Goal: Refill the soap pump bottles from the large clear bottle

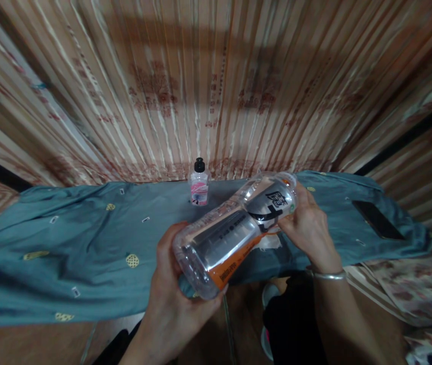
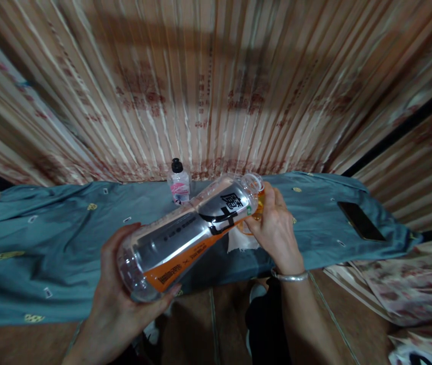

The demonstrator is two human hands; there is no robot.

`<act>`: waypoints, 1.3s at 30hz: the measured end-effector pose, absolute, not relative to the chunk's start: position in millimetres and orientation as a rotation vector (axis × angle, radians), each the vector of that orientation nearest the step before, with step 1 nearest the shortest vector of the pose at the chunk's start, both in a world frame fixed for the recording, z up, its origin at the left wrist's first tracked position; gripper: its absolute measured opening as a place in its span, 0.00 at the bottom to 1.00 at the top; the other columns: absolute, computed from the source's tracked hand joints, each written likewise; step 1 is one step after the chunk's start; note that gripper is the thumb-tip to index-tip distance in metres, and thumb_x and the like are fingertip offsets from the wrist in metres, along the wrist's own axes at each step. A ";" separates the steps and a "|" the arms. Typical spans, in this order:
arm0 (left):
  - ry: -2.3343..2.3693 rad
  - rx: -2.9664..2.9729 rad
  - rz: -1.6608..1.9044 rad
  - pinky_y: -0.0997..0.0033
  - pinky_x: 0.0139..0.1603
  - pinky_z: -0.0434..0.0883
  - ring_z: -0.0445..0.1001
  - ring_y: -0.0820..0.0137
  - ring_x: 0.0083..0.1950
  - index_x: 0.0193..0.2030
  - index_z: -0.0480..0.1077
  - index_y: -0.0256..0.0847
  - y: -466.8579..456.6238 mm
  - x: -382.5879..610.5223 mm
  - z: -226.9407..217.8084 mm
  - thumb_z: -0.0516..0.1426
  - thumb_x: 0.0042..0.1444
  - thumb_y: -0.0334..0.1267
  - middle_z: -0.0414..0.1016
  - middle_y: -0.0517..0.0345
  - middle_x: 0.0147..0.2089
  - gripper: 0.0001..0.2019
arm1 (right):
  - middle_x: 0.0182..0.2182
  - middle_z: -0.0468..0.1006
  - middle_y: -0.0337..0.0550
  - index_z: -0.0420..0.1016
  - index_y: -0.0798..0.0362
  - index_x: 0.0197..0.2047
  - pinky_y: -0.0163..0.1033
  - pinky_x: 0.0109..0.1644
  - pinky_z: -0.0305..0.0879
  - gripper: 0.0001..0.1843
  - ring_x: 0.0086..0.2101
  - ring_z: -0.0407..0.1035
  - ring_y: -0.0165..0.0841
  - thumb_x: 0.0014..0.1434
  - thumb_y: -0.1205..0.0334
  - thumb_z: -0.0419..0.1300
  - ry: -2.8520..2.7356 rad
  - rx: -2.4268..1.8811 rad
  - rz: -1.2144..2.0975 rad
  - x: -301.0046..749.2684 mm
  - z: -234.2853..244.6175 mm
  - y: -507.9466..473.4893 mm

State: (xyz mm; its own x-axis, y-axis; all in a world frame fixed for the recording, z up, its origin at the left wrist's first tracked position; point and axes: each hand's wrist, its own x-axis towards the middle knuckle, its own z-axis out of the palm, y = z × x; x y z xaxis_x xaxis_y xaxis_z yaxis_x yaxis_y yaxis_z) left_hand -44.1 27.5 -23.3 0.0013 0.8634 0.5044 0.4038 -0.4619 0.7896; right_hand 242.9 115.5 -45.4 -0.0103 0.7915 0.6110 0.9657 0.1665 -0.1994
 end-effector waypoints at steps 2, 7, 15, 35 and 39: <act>1.303 1.837 1.459 0.61 0.47 0.86 0.85 0.61 0.51 0.70 0.56 0.57 27.1 -43.5 -23.5 0.71 0.51 0.40 0.77 0.59 0.57 0.42 | 0.57 0.78 0.60 0.57 0.55 0.75 0.55 0.50 0.80 0.40 0.51 0.79 0.54 0.62 0.56 0.58 -1.841 -1.661 -0.349 242.4 -44.3 115.0; 1.323 1.875 1.449 0.64 0.48 0.85 0.85 0.62 0.51 0.70 0.56 0.55 27.6 -42.2 -22.1 0.71 0.52 0.40 0.76 0.59 0.57 0.42 | 0.57 0.78 0.62 0.58 0.57 0.74 0.57 0.50 0.80 0.40 0.52 0.79 0.56 0.60 0.59 0.58 -1.845 -1.672 -0.324 242.3 -43.5 115.0; 1.363 1.811 1.459 0.67 0.47 0.84 0.84 0.64 0.50 0.70 0.58 0.53 23.5 -41.6 -24.4 0.70 0.52 0.40 0.75 0.57 0.58 0.41 | 0.56 0.78 0.62 0.59 0.59 0.73 0.57 0.54 0.79 0.40 0.54 0.78 0.55 0.57 0.61 0.57 -1.852 -1.638 -0.339 245.8 -46.7 116.3; 1.318 1.741 1.491 0.55 0.46 0.87 0.84 0.56 0.50 0.71 0.58 0.59 25.8 -40.5 -30.0 0.72 0.49 0.40 0.77 0.57 0.57 0.44 | 0.56 0.78 0.60 0.55 0.55 0.76 0.57 0.52 0.79 0.41 0.53 0.77 0.56 0.62 0.55 0.59 -1.853 -1.649 -0.329 245.3 -45.4 116.2; 1.316 1.778 1.461 0.56 0.48 0.87 0.84 0.57 0.53 0.70 0.58 0.61 25.2 -43.1 -27.7 0.72 0.49 0.41 0.76 0.59 0.58 0.44 | 0.55 0.79 0.60 0.55 0.56 0.76 0.57 0.51 0.79 0.43 0.53 0.78 0.56 0.60 0.56 0.60 -1.852 -1.669 -0.344 246.3 -46.0 116.8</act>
